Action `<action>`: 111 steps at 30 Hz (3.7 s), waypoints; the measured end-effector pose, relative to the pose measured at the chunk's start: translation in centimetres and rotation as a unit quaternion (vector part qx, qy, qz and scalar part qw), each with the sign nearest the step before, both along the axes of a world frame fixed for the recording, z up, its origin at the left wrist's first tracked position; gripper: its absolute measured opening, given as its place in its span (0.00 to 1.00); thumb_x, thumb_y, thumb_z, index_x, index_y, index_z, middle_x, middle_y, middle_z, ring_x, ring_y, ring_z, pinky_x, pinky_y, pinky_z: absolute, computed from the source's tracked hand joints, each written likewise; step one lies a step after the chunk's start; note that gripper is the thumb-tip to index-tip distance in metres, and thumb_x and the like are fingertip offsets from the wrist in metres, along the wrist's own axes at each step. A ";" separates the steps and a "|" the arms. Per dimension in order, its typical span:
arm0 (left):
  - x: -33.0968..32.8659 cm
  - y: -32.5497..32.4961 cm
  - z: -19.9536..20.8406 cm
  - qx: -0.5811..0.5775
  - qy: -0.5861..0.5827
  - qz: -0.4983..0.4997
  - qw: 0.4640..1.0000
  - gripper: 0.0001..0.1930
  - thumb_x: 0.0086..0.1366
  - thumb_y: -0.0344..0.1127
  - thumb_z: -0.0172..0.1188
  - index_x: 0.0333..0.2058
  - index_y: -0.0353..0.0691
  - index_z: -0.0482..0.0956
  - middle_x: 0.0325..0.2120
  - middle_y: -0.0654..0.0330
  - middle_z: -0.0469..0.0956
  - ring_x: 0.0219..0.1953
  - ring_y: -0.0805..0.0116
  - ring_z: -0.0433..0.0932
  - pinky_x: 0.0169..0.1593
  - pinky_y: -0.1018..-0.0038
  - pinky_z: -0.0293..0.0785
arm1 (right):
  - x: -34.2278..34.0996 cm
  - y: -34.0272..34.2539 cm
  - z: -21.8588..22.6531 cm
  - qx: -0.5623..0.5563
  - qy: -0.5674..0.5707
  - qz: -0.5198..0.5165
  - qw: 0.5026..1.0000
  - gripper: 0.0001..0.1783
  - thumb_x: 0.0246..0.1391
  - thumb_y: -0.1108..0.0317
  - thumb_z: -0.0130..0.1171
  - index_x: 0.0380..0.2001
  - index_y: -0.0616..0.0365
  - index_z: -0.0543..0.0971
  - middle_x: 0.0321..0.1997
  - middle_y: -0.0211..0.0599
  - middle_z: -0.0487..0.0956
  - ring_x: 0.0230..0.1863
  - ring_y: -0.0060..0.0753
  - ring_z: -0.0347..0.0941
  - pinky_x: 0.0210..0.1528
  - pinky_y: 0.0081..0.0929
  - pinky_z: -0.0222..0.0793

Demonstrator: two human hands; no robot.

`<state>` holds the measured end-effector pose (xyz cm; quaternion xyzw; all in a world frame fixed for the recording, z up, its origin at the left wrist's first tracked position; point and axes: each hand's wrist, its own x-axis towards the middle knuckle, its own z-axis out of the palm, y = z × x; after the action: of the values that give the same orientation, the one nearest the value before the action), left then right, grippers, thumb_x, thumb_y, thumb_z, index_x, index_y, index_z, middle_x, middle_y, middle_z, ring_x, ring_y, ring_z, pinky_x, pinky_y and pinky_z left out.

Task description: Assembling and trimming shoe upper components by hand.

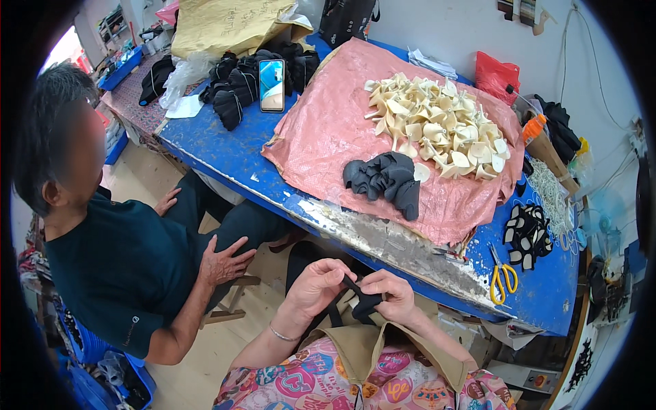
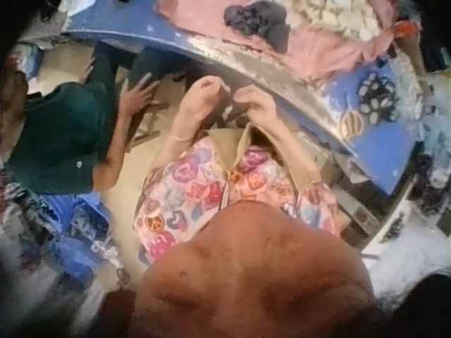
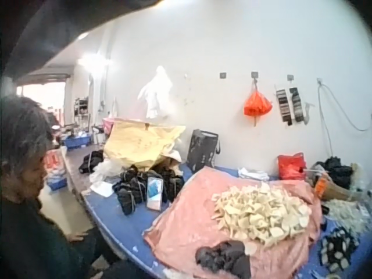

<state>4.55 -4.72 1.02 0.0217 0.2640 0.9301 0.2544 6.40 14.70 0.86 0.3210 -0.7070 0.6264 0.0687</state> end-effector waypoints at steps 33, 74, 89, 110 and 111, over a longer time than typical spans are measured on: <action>-0.9 0.4 0.0 -0.502 0.332 0.177 0.779 0.11 0.65 0.32 0.49 0.33 0.31 0.76 0.35 0.55 0.76 0.38 0.69 0.74 0.43 0.75 0.68 | 0.1 -1.2 0.4 -0.022 -0.327 -0.079 0.941 0.16 0.44 0.81 0.60 0.40 0.63 0.77 0.33 0.28 0.76 0.33 0.15 0.71 0.37 0.13 0.68; -2.2 1.5 0.4 -0.458 0.297 0.066 0.835 0.15 0.69 0.38 0.44 0.27 0.34 0.68 0.21 0.63 0.64 0.25 0.76 0.61 0.31 0.77 0.62 | -0.9 -1.5 1.0 -0.100 -0.331 -0.132 0.929 0.17 0.59 0.73 0.47 0.51 0.66 0.67 0.26 0.33 0.77 0.25 0.18 0.74 0.27 0.16 0.72; -0.4 2.8 -0.2 -0.635 0.338 0.129 0.682 0.05 0.62 0.29 0.49 0.31 0.35 0.65 0.25 0.48 0.69 0.28 0.47 0.70 0.31 0.61 0.65 | -1.5 -2.6 -1.3 -0.123 -0.302 -0.187 0.927 0.17 0.58 0.74 0.48 0.51 0.67 0.67 0.29 0.36 0.78 0.26 0.20 0.75 0.27 0.18 0.74; -2.6 3.2 -0.7 -0.555 0.428 0.175 0.691 0.10 0.45 0.28 0.63 0.28 0.37 0.73 0.21 0.53 0.71 0.24 0.50 0.72 0.26 0.65 0.68 | -1.7 -0.6 2.4 -0.054 -0.235 -0.173 0.955 0.09 0.53 0.70 0.56 0.37 0.62 0.75 0.27 0.31 0.75 0.28 0.22 0.73 0.30 0.22 0.70; -2.6 3.0 -0.9 -0.562 0.447 0.175 0.673 0.10 0.45 0.28 0.63 0.28 0.37 0.73 0.21 0.53 0.71 0.24 0.50 0.72 0.27 0.65 0.68 | -2.0 -0.7 3.6 0.027 -0.151 -0.192 0.969 0.09 0.50 0.71 0.58 0.36 0.61 0.76 0.26 0.32 0.75 0.29 0.26 0.73 0.31 0.23 0.70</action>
<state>1.93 -1.69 0.09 0.2414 0.8184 0.5122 -0.0980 4.43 14.04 4.43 0.0827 -0.7744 0.6232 0.0714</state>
